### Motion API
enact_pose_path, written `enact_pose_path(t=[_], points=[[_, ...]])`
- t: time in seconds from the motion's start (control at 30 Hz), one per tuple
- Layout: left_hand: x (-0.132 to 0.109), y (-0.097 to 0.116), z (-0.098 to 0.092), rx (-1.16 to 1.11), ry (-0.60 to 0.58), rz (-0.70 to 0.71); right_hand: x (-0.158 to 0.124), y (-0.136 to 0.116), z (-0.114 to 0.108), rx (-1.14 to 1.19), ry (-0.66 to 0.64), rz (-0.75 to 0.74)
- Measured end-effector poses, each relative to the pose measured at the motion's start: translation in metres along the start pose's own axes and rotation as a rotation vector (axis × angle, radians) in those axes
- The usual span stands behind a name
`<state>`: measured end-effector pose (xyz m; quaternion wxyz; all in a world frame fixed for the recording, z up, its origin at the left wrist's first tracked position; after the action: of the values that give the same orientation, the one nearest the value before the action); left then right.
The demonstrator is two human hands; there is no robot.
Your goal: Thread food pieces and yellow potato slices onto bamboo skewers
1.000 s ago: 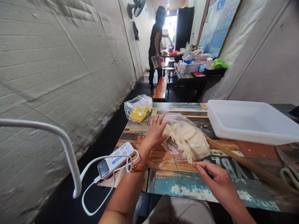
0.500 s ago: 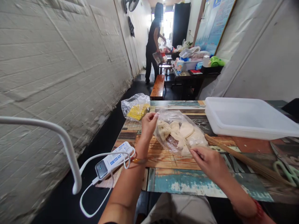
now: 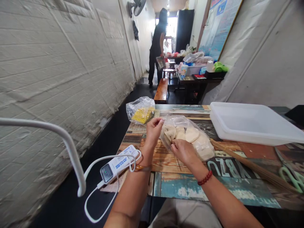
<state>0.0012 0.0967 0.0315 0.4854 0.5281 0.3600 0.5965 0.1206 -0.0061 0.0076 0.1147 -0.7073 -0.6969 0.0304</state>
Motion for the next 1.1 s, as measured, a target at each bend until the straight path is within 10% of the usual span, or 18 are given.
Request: enact_pose_path(t=[0.57,0.87,1.1], points=[[-0.006,0.000,0.014,0.081,-0.114,0.040,-0.016,-0.017,0.007,0.228,0.092,-0.087],[-0.042,0.059,0.045,0.408,-0.200,0.498,-0.087,0.133,-0.044,0.273,0.368,0.144],[-0.082,0.056,0.087,0.322,-0.424,0.543,-0.101,0.213,-0.032,-0.181,0.329,0.253]])
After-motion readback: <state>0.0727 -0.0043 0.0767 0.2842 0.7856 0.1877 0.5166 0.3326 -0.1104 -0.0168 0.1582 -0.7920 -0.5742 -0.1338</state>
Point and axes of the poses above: each hand's wrist, its own x-axis towards the middle knuckle, its own z-axis out of the palm, y = z × x, the point moved 7 cm from there along x, towards the middle knuckle, and after that the axes turned 6 degrees about -x, right-handed, at the moved point
